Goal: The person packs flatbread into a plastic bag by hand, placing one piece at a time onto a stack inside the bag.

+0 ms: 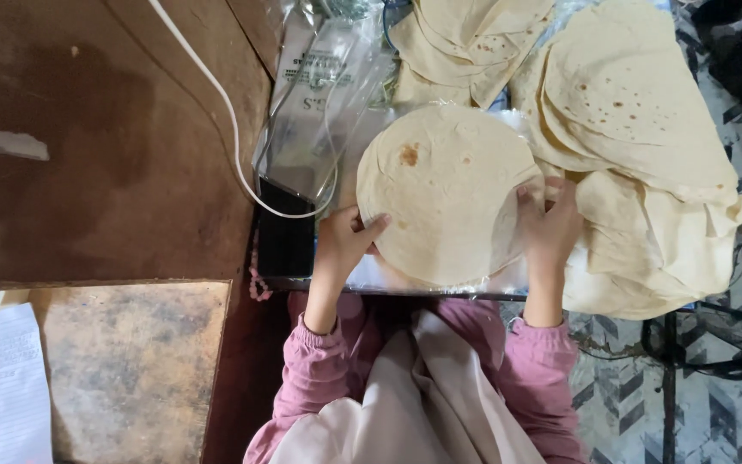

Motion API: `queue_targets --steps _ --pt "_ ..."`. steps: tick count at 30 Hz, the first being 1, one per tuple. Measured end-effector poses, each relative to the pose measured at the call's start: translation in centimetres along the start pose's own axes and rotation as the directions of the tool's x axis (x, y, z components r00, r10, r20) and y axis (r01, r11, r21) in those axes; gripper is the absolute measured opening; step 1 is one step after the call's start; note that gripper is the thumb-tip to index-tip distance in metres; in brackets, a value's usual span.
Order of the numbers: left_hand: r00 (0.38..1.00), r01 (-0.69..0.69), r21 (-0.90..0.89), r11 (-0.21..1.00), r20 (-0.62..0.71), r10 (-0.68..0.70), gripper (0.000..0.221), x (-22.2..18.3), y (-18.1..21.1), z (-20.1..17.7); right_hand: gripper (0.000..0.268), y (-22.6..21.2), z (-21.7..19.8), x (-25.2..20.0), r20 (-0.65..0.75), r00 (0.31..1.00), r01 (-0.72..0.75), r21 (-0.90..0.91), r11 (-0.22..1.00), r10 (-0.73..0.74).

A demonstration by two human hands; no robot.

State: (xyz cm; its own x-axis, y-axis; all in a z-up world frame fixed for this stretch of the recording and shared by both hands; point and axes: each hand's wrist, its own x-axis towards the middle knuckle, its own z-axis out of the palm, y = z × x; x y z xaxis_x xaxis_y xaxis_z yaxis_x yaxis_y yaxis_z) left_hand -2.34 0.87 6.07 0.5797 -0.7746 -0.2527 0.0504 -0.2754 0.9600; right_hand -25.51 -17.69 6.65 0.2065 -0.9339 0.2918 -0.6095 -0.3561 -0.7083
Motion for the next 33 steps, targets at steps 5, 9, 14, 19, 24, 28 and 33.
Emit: queue_targets --steps 5,9,14,19,24,28,33 --pt "0.967 -0.088 0.464 0.882 -0.173 0.187 0.033 1.2 2.8 -1.2 0.061 -1.3 0.9 -1.7 -0.021 0.996 0.074 -0.329 0.941 -0.086" --pt "0.631 -0.394 0.71 0.583 -0.253 0.734 0.016 12.0 1.6 -1.9 0.073 -4.1 2.4 -4.0 0.407 0.835 0.522 -0.374 0.766 -0.371" --pt "0.503 -0.268 0.918 0.293 -0.126 0.855 0.053 27.0 1.3 -2.8 0.066 -4.9 2.6 -4.7 0.395 0.855 0.446 -0.227 0.866 -0.336" --pt "0.641 -0.125 0.983 0.135 -0.024 0.767 0.049 31.6 -0.1 -3.6 0.064 -4.7 2.8 -4.5 0.352 0.858 0.46 -0.206 0.864 -0.373" --pt "0.719 -0.282 0.926 0.252 0.03 0.695 0.012 23.6 3.7 -3.5 0.066 -4.4 2.9 -4.9 0.37 0.868 0.428 -0.222 0.876 -0.331" --pt "0.635 -0.332 0.943 -0.015 0.235 0.736 0.009 9.1 9.4 -2.2 0.071 -3.8 2.3 -4.1 0.396 0.857 0.447 -0.254 0.858 -0.33" --pt "0.178 -0.762 -0.214 0.611 0.838 0.515 0.002 -4.4 11.8 -1.9 0.118 -8.2 -2.1 -3.7 0.222 0.878 0.379 0.221 0.898 -0.425"
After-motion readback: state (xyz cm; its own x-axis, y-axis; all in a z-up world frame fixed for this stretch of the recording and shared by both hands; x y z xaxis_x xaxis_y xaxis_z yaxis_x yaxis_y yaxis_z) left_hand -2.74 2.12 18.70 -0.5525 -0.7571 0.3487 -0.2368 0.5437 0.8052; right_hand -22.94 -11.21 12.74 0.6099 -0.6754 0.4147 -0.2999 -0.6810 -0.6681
